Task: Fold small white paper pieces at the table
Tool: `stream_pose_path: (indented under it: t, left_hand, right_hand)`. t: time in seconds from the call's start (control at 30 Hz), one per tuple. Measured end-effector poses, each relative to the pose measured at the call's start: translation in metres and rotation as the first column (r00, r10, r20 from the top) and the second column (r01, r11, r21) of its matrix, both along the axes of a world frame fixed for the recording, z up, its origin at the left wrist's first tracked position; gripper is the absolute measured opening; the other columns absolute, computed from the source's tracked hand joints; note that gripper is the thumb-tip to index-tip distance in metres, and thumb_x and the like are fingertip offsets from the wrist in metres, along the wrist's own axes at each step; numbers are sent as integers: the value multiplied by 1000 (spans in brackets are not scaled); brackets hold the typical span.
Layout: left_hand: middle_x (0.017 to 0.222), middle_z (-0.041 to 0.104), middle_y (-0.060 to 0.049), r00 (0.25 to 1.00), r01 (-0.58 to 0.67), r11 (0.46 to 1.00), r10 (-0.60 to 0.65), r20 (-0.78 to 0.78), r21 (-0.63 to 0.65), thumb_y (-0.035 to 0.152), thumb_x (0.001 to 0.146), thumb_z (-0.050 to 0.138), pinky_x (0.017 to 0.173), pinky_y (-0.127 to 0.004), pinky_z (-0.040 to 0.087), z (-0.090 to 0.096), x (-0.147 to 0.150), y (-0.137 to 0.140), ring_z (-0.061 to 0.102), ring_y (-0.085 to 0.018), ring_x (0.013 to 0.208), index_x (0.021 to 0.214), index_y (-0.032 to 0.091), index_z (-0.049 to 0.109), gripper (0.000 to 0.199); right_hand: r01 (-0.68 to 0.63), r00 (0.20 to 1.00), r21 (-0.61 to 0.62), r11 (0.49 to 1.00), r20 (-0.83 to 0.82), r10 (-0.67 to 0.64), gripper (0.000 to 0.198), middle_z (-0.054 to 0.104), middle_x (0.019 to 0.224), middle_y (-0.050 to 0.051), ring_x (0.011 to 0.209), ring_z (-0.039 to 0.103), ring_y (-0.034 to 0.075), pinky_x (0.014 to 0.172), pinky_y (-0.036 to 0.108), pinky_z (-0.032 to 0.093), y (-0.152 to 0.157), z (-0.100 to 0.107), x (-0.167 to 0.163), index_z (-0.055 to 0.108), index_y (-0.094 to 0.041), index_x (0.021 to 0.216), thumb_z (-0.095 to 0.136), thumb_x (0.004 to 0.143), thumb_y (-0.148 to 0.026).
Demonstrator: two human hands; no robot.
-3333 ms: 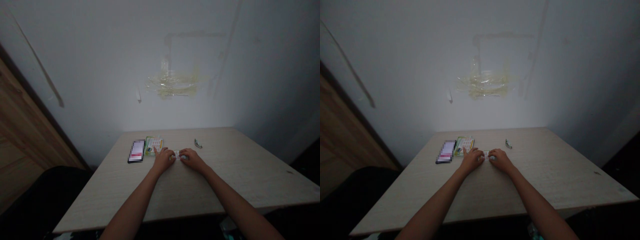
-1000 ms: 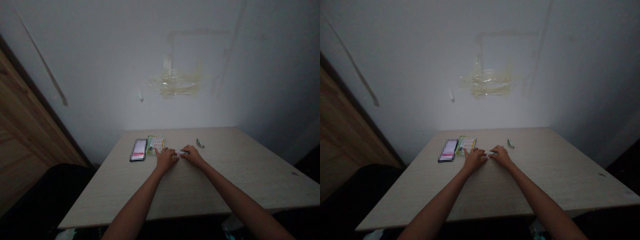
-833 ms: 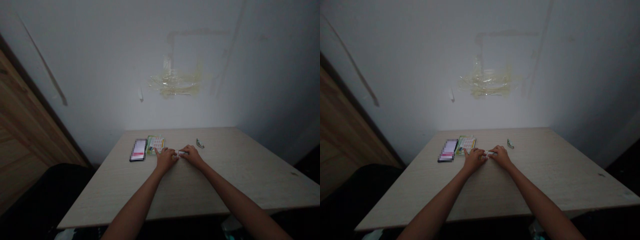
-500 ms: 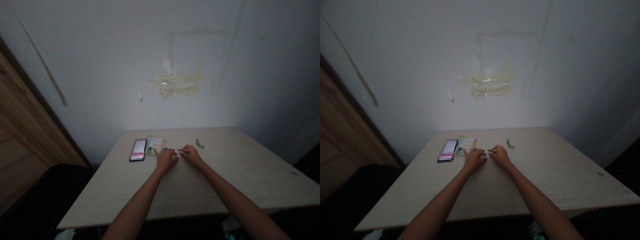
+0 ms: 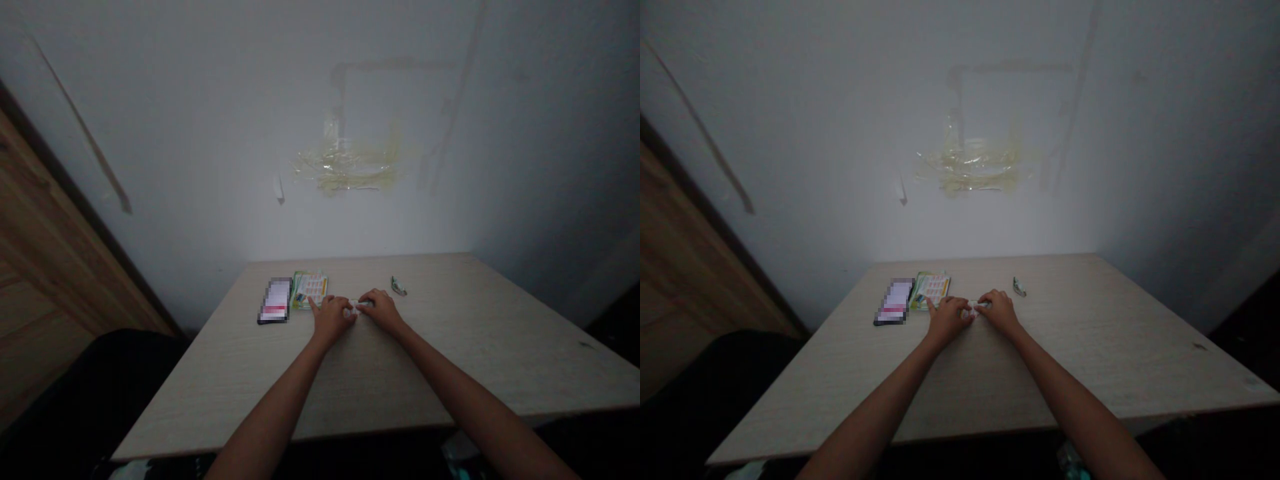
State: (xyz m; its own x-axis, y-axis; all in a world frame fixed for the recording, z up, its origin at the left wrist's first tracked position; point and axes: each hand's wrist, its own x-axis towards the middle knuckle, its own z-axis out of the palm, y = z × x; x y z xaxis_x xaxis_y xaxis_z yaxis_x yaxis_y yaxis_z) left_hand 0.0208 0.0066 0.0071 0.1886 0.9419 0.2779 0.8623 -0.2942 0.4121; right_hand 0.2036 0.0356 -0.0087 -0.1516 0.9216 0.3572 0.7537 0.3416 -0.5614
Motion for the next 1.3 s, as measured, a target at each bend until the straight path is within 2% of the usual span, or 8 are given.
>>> stream_pose_path:
  t: [0.3, 0.43, 0.67, 0.97, 1.3]
  left_hand:
    - [119, 68, 3, 1000, 9, 1000, -9, 3, 29, 44, 81, 64, 105, -78, -8, -4, -1, 0, 48, -28, 125, 100, 35, 68, 22]
    - [117, 70, 4, 999, 24, 999, -26, 38, 41, 44, 80, 65, 103, -79, -11, -5, -2, 0, 47, -29, 125, 99, 36, 69, 21]
    - [118, 69, 2, 1000, 23, 999, -23, -16, 46, 47, 82, 62, 101, -79, -13, -3, -3, -2, 45, -31, 128, 104, 39, 69, 24]
    - [122, 68, 3, 996, 22, 998, -17, -89, 53, 50, 84, 58, 100, -83, -8, -1, -3, -2, 44, -33, 128, 101, 40, 70, 24]
    - [124, 66, 3, 998, 36, 999, -36, -54, 13, 48, 83, 62, 100, -82, -9, 1, -3, -2, 40, -32, 129, 105, 42, 68, 24]
  right_hand:
    - [-63, 996, 32, 998, -65, 64, 18, 71, 92, 5, 94, 59, 22, 90, 34, 40, 5, -6, 5, 76, -23, 89, 64, 82, -35]
    - [-43, 998, 33, 998, -38, 45, 19, 71, 92, 6, 95, 60, 22, 90, 35, 41, 6, -7, 5, 77, -25, 91, 64, 83, -36]
    - [-5, 1000, 14, 1000, -28, 6, 17, 70, 91, 5, 95, 59, 22, 89, 34, 40, 4, -5, 1, 77, -25, 87, 65, 82, -35]
    - [18, 999, -13, 1000, -28, -18, 16, 71, 94, 5, 97, 59, 21, 90, 33, 40, 1, -1, -2, 77, -24, 87, 66, 80, -34]
    - [21, 999, 2, 1000, -32, -21, 16, 71, 94, 4, 97, 59, 21, 90, 32, 40, 3, -4, -2, 76, -23, 86, 67, 80, -35]
